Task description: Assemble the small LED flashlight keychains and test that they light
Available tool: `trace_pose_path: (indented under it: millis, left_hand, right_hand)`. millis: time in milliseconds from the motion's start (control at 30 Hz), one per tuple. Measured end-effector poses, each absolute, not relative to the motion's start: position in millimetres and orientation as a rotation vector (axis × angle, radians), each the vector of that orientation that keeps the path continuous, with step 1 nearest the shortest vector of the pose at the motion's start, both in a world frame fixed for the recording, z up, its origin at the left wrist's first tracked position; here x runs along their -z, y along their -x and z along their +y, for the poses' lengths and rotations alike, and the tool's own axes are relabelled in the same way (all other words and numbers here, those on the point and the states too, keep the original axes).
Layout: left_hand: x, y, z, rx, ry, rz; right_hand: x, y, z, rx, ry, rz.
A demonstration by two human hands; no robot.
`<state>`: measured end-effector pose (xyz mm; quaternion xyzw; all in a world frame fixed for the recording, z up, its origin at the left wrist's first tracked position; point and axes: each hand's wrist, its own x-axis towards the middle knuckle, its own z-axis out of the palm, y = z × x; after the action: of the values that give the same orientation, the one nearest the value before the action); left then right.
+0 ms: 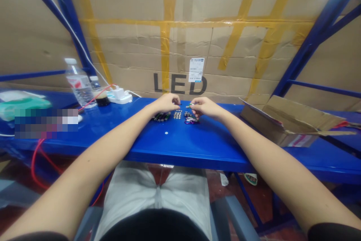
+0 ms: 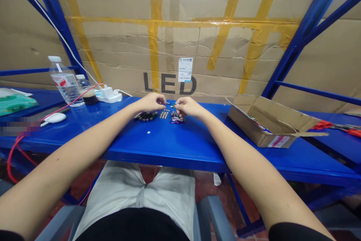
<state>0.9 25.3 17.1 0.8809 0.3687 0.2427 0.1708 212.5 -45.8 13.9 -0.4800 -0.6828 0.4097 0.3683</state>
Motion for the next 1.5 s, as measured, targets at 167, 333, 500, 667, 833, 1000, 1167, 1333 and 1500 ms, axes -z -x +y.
trace_pose_path:
  millis: [167,333,500,667,833,1000,1167,1333,1500]
  left_hand:
    - [-7,-20,22,-0.917,-2.274,0.499]
    - [-6,-23,21,-1.052,-2.196,0.548]
    - [-11,-19,21,-1.111,-2.144,0.58]
    - [-10,-19,24,-1.11,-2.041,0.558]
    - [-12,-22,21,-1.086,-2.02,0.571]
    - [-13,-23,17,-1.074,-2.038,0.557]
    - [-9,-24,20,-1.061,-2.133,0.522]
    - [-5,-27,21,-1.092,-2.164,0.504]
    - [-4,-27,23,-1.176,-2.235,0.623]
  right_hand:
    - [-13,-214,-44,-1.163,1.152,-1.679]
    - [-10,-214,-40,-1.138,1.055,-1.569]
    - [-11,-213,-37,-1.025,0.991,-1.51]
    - [-11,-211,-38,-0.991,0.987,-1.484]
    - [-13,-207,-41,-0.988,1.034,-1.457]
    - [-16,-208,-43,-0.912,1.068,-1.574]
    - [-16,-207,-45,-0.786,1.215,-1.713]
    - [-16,-201,-47,-0.777,1.269,-1.747]
    - [-17,-205,-45,-0.803,1.364,-1.757]
